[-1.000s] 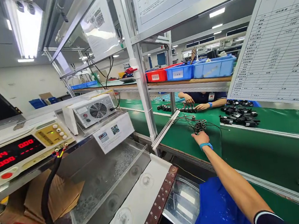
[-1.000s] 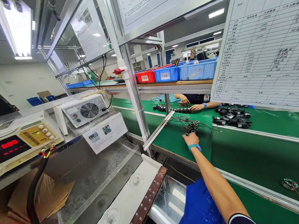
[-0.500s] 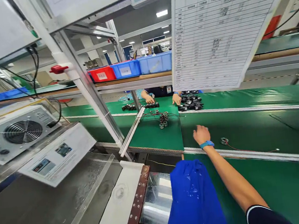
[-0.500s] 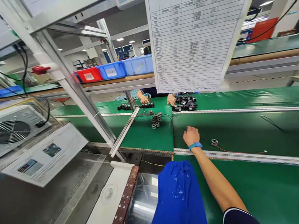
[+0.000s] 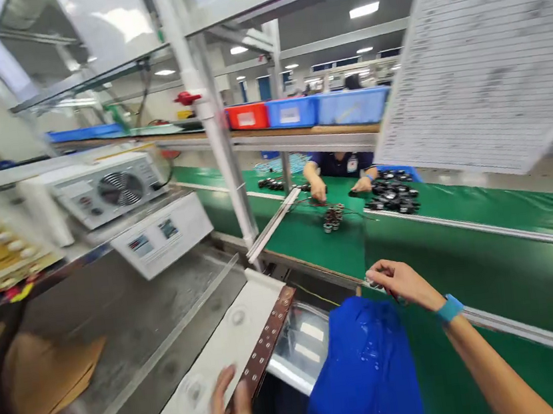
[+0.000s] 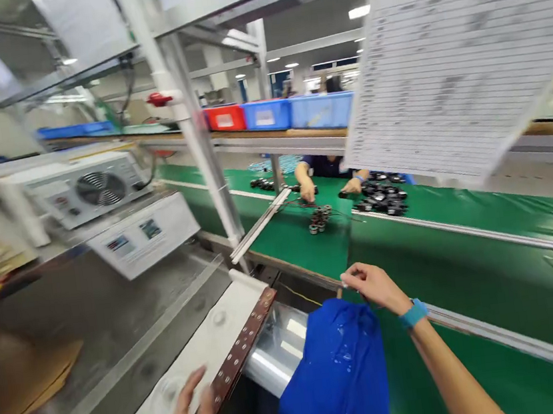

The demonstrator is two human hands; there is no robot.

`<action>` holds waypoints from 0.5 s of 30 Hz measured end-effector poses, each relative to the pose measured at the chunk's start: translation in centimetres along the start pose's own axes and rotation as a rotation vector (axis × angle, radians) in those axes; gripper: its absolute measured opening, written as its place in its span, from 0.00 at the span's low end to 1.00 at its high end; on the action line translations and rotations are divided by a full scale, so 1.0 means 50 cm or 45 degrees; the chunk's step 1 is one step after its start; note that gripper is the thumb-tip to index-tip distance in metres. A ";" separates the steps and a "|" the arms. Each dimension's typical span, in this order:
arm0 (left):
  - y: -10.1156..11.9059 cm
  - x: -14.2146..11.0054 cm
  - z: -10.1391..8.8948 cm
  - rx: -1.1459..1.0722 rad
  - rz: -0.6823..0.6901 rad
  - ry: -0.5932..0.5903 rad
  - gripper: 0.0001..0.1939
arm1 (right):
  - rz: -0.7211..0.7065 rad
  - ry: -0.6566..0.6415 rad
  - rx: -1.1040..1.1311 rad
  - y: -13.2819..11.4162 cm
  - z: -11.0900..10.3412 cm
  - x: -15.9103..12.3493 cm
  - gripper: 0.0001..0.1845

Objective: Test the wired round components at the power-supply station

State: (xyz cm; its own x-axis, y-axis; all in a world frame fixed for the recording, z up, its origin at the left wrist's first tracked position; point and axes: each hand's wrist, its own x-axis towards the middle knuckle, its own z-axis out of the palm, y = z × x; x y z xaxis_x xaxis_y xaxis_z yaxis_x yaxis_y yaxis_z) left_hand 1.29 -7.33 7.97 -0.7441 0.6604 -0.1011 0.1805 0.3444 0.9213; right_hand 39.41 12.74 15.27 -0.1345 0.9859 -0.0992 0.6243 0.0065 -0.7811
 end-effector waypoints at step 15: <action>-0.031 -0.163 -0.027 -1.114 -0.463 -0.175 0.29 | -0.562 -0.828 -0.542 -0.428 0.801 -0.051 0.24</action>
State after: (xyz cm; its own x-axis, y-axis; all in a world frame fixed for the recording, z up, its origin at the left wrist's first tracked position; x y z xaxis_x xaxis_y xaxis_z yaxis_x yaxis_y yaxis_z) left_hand 6.20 -14.13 7.85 -0.5678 0.7029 -0.4283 -0.6330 -0.0403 0.7731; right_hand -4.44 3.38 7.57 -0.7592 0.5901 -0.2748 0.6277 0.5519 -0.5490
